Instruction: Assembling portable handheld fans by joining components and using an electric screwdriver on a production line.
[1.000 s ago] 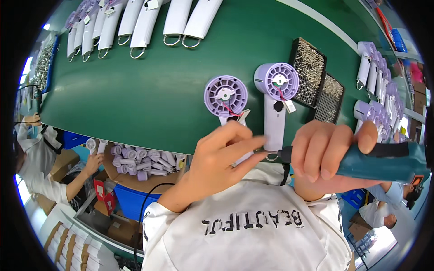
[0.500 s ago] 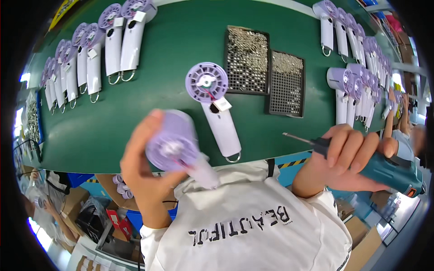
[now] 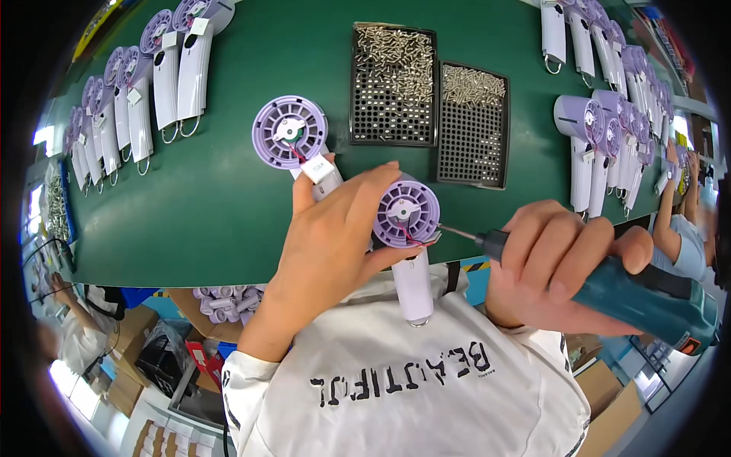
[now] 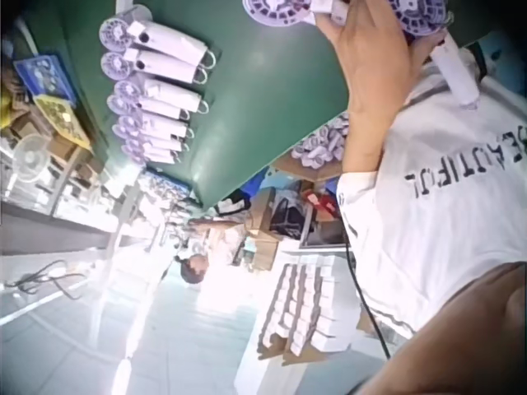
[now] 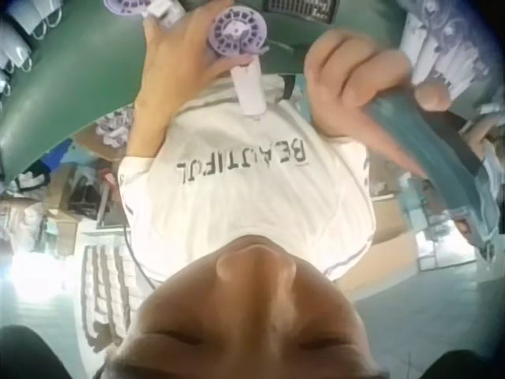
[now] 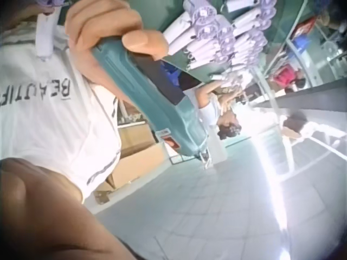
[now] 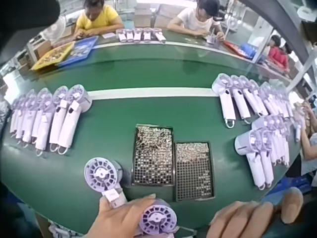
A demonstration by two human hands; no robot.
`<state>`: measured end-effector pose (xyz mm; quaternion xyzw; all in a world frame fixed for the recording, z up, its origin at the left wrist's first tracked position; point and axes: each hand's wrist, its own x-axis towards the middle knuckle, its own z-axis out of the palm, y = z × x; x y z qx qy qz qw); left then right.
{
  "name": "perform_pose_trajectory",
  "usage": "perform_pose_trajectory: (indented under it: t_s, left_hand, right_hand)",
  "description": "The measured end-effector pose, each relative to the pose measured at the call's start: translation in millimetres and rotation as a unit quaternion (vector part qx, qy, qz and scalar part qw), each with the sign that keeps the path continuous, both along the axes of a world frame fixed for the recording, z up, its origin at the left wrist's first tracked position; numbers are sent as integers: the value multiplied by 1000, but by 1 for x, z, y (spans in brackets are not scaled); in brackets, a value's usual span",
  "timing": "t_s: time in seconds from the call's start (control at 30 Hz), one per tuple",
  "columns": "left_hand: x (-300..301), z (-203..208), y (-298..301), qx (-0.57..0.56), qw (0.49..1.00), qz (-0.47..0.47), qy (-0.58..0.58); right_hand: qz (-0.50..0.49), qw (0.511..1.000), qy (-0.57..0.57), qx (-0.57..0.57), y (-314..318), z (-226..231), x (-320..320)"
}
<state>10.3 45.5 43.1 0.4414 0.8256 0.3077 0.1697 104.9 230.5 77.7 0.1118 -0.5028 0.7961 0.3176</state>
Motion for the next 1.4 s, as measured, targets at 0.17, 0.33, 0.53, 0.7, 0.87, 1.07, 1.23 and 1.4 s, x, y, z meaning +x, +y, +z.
perform_pose_trajectory:
  t_s: [0.17,0.33,0.53,0.7,0.87,1.07,1.23,1.4]
  left_hand:
    - [-1,5,3,-13,1000,5,-1]
    - [-1,-5,1,33,999,18,15]
    - [0,-3,0,66,997,27,2]
    - [-1,-8,0,87,995,30,-25]
    - [1,-11,-3,89,995,31,-32]
    - [6,-9,6,85,995,36,-23]
    - [2,-7,6,63,995,27,-74]
    - [6,-4,11,44,995,56,-65]
  right_hand:
    - [-9,998,-37,51,-3,12,2]
    - [14,995,-65,77,-8,7,0]
    - [54,986,-72,140,-11,2,-11]
    - [40,980,-55,188,-19,-19,-17]
    - [151,974,-76,153,-11,-14,-15]
    - [128,976,-23,173,-7,-24,-12]
    - [130,972,-26,195,-4,-15,-16]
    - [-13,988,-11,151,32,7,-10]
